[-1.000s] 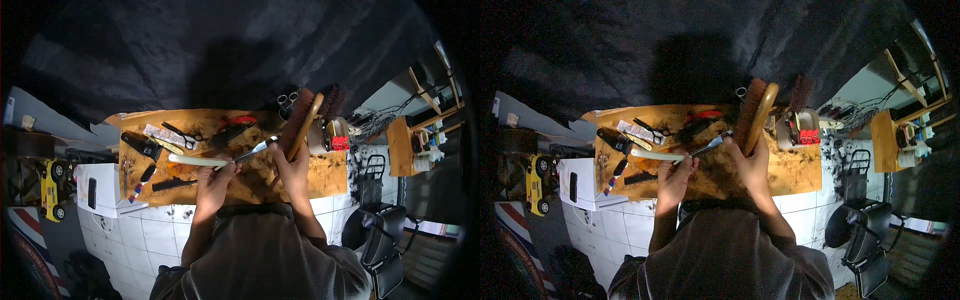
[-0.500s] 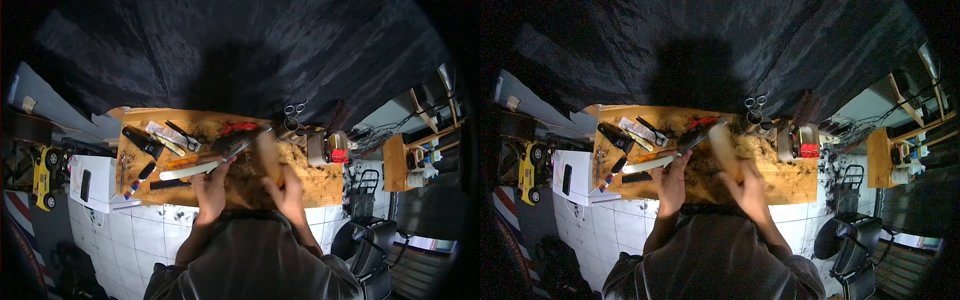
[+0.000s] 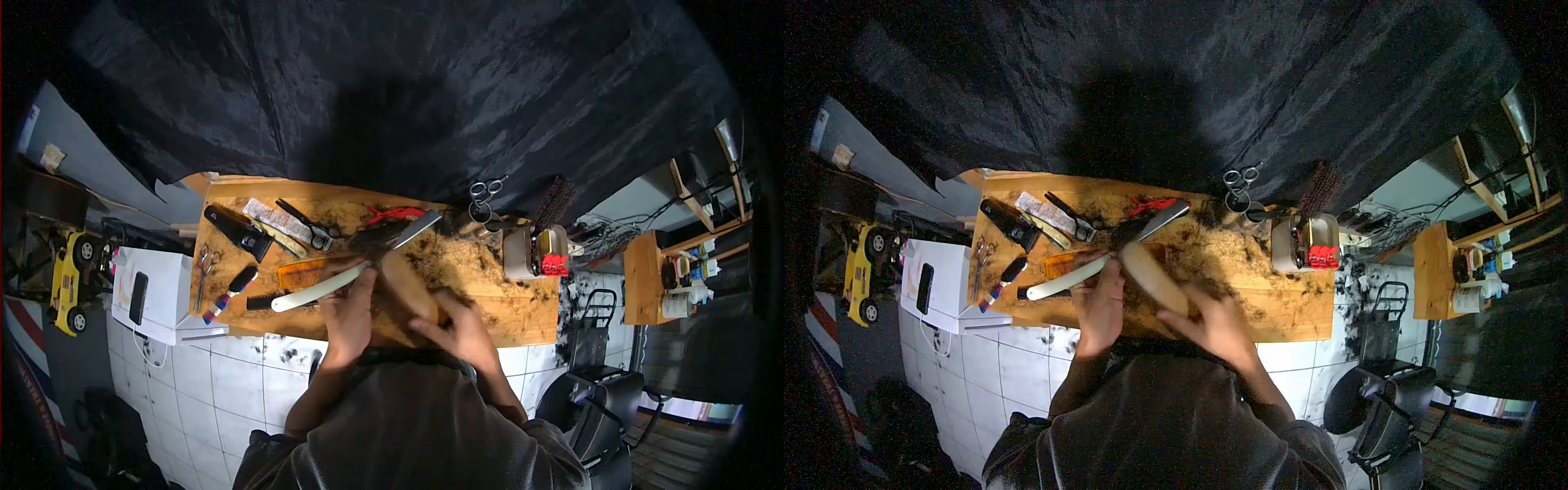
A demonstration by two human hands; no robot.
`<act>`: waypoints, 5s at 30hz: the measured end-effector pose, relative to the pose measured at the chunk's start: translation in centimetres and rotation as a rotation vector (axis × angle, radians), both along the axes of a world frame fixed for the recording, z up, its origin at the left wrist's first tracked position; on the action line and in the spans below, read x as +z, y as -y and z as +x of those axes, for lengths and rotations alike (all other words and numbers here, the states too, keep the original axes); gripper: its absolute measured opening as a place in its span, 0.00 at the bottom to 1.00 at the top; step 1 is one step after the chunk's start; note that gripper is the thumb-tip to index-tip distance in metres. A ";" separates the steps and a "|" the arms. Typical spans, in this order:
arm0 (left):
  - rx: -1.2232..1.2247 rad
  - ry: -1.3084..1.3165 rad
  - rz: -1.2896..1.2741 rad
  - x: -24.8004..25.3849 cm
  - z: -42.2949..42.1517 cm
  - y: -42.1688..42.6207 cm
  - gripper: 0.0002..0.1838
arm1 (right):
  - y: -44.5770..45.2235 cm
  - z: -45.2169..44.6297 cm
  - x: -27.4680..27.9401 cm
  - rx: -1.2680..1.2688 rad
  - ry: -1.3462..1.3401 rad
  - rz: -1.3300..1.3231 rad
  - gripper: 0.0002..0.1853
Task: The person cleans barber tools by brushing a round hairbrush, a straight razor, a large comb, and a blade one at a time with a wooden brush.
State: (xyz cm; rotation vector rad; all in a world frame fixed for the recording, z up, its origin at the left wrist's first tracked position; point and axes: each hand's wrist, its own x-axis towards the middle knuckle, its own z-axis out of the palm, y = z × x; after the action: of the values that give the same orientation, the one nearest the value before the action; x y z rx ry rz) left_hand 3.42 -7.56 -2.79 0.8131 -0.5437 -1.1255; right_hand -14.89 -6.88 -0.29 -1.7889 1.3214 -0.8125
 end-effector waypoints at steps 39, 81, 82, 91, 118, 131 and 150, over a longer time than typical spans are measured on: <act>0.021 -0.381 0.094 -0.9 1.3 1.4 0.15 | 0.2 1.1 -1.0 -0.207 0.020 -0.296 0.17; -0.093 -0.285 0.350 0.3 1.2 0.7 0.17 | -0.2 0.9 0.9 0.019 0.241 0.061 0.17; -0.063 -0.273 0.296 -0.3 1.2 0.8 0.17 | -0.1 0.9 1.0 -0.045 0.251 0.114 0.17; 0.045 0.123 0.057 -0.6 0.5 1.2 0.15 | -0.7 1.3 1.9 0.205 0.045 0.201 0.20; -0.648 1.009 0.065 5.2 3.9 -0.7 0.13 | 3.2 -3.8 3.5 -0.281 -0.146 -0.388 0.27; -0.696 0.998 0.098 5.7 2.9 -0.3 0.09 | 2.7 -2.9 3.1 -0.296 -0.129 -0.353 0.28; -0.604 1.159 0.004 3.0 2.6 -0.3 0.15 | 1.5 -1.7 2.1 0.078 -0.146 -0.316 0.26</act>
State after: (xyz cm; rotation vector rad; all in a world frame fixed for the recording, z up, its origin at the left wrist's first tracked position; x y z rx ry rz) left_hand 5.97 -7.27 0.21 1.3280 -1.8407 -1.0963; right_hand -16.61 -8.37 1.80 -2.1692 1.2590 -0.9013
